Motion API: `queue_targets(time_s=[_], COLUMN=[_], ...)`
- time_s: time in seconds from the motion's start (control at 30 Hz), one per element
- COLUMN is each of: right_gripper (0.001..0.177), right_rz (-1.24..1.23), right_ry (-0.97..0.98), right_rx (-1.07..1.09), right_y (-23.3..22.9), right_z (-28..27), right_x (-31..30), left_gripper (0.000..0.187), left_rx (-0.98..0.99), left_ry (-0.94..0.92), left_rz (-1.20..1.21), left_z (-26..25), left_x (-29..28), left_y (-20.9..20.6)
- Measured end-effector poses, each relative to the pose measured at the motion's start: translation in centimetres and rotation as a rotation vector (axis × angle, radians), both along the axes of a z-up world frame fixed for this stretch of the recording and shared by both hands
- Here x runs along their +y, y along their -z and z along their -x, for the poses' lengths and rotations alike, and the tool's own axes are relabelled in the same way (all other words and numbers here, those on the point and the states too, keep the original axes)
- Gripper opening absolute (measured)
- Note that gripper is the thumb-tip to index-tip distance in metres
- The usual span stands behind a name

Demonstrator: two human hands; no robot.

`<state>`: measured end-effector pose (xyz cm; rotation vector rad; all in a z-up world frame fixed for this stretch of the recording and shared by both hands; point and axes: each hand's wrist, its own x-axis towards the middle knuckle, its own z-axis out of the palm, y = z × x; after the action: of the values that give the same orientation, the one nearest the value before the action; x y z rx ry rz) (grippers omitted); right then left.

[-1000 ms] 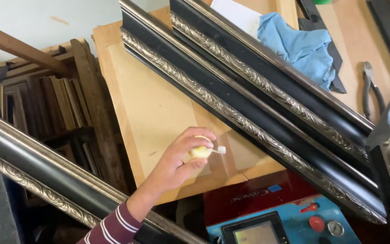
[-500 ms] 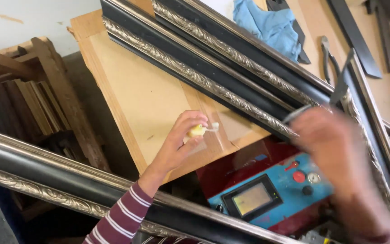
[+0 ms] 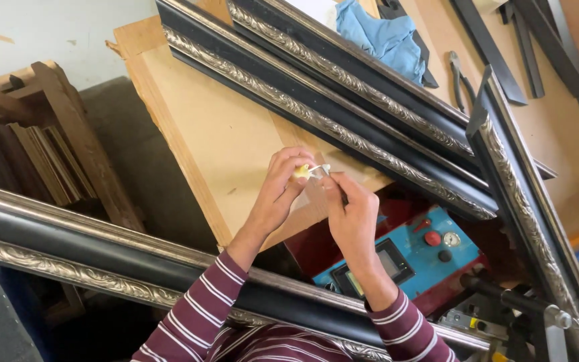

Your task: Applying wood glue to frame corners, spreading it with a pencil, and using pliers for adjustments.

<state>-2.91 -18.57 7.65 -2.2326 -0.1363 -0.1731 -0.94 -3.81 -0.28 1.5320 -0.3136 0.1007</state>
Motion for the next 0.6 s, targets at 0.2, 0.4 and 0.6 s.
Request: queue_targets(time_s=[0.2, 0.4, 0.6], right_gripper=[0.013, 0.011, 0.010], right_rz=[0.005, 0.074, 0.338], right_ry=[0.014, 0.013, 0.037], right_rx=[-0.075, -0.168, -0.377], right_y=[0.3, 0.6, 2.6], right_z=[-0.5, -1.0, -1.0], right_x=[0.4, 0.4, -0.5], left_gripper=[0.028, 0.028, 0.022], left_rx=[-0.005, 0.028, 0.017], left_ry=[-0.005, -0.002, -0.035], left_rz=[-0.033, -0.018, -0.057], left_z=[-0.4, -0.5, -0.4], left_x=[-0.1, 0.0, -0.4], left_y=[0.4, -0.3, -1.0])
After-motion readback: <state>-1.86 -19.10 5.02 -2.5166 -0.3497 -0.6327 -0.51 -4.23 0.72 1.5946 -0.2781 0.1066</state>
